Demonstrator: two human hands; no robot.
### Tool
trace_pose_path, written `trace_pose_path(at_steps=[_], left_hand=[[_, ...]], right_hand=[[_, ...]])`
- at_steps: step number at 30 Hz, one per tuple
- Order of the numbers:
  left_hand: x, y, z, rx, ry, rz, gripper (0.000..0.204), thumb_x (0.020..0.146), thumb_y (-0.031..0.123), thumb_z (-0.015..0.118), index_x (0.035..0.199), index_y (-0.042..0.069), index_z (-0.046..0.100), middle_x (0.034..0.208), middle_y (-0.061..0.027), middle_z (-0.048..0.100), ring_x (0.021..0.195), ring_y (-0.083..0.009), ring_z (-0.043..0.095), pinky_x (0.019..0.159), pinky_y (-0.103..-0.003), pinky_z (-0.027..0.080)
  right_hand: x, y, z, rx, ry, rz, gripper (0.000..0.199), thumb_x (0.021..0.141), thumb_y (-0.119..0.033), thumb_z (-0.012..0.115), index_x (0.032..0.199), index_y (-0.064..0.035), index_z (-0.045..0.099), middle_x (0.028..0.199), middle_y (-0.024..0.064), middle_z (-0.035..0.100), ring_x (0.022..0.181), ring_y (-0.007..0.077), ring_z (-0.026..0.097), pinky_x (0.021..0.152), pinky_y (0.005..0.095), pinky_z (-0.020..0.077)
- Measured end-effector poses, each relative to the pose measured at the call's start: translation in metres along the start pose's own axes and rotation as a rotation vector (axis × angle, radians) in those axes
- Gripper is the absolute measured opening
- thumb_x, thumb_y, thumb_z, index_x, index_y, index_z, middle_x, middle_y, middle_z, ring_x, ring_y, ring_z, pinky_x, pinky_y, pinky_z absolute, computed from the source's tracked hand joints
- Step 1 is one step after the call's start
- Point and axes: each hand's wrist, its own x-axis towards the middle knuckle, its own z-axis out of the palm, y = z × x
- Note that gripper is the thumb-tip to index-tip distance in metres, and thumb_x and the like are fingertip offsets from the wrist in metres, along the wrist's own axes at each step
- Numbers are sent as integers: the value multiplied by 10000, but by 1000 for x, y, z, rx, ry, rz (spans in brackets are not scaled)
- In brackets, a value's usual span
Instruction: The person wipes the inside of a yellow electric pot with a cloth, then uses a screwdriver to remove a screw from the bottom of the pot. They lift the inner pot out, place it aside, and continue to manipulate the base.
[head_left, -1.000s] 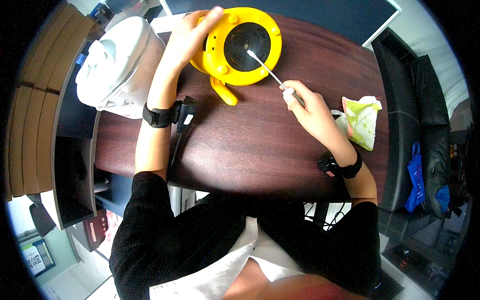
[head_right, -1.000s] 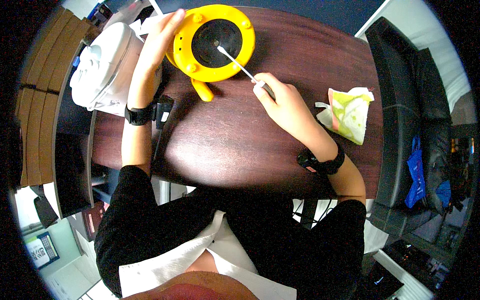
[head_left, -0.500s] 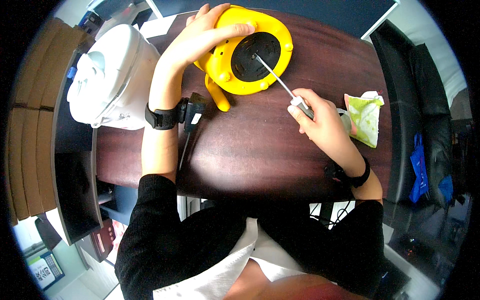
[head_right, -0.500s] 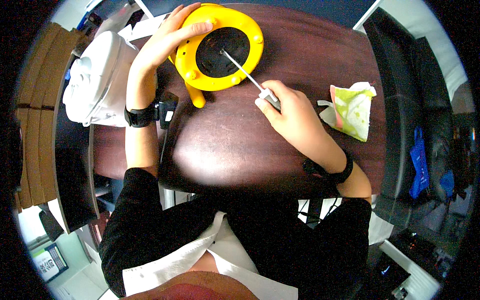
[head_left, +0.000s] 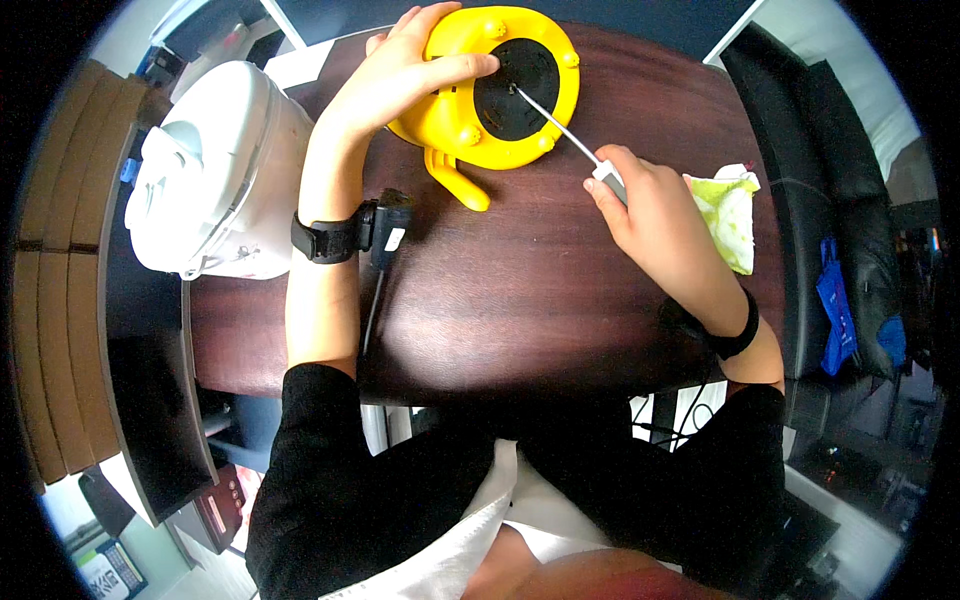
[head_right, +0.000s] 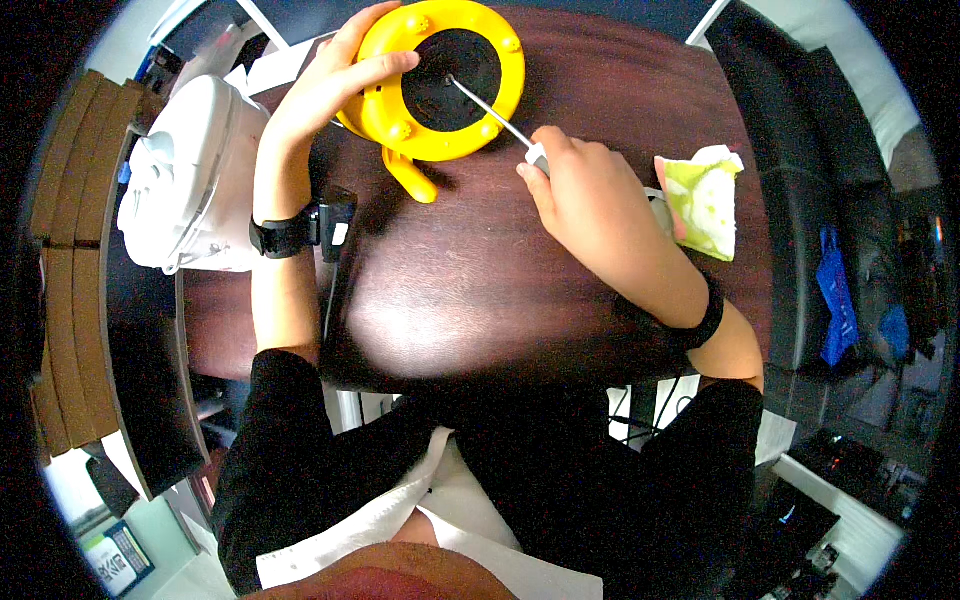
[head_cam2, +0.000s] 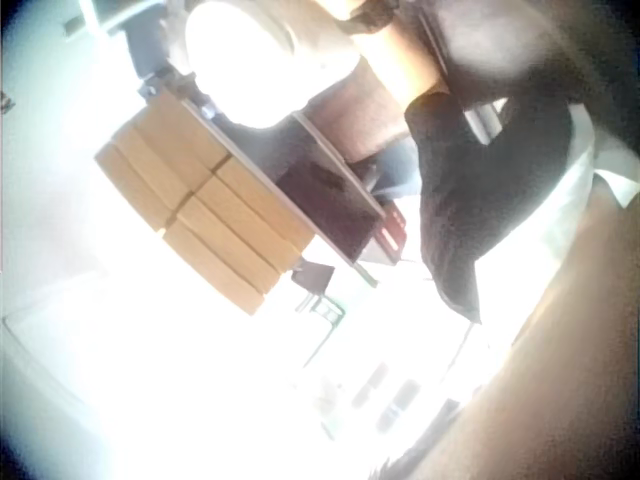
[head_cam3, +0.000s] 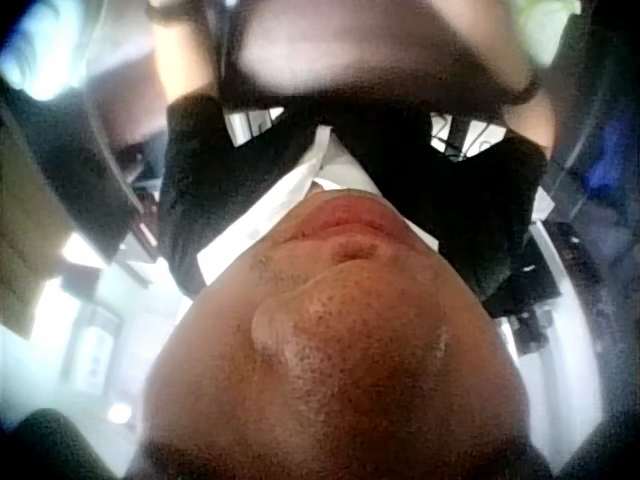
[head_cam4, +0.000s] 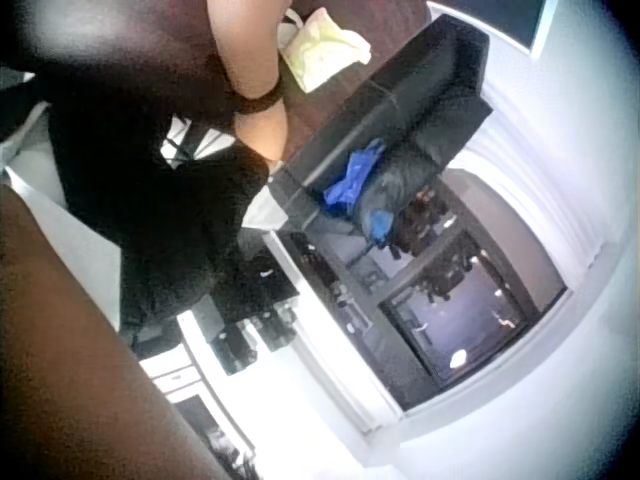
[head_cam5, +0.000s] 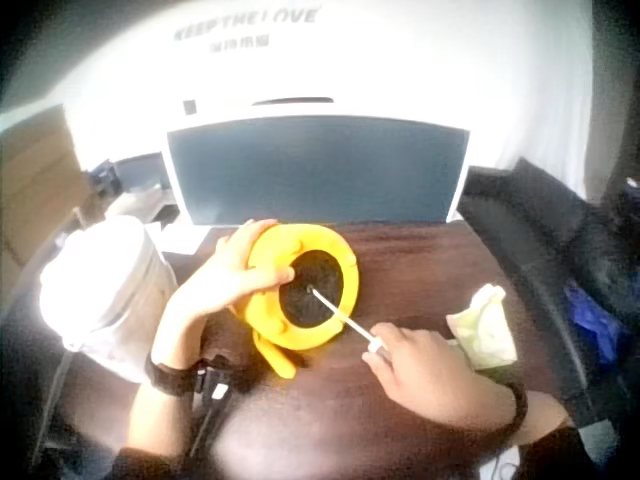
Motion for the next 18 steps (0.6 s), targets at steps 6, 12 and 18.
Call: trace_pose_path(at_steps=[6, 12, 18], left_hand=[[0, -9, 3, 39, 73, -49, 786, 769, 419, 647, 1361, -41, 410, 1322, -245, 481, 1233, -311, 465, 1080, -392, 314], [-3, 2, -4, -15, 34, -85, 808, 759, 455, 642, 1375, -16, 413, 1385, -276, 422, 1337, -355, 349, 1115, -419, 271], [1, -26, 6, 215, 143, -165, 835, 743, 531, 628, 1414, 87, 404, 1486, -271, 277, 1383, -476, 189, 1136, -509, 186]], right_hand=[[13, 3, -11, -341, 17, -126, 218, 889, -227, 596, 908, -25, 517, 713, 167, 626, 685, 359, 646, 597, 437, 525], [17, -2, -24, -541, 9, -173, 199, 886, -218, 603, 893, -36, 522, 714, 136, 635, 656, 311, 659, 558, 384, 536], [22, -9, -32, -389, -67, -172, 198, 884, -170, 599, 1015, -26, 559, 752, 145, 646, 751, 269, 670, 580, 357, 531]])
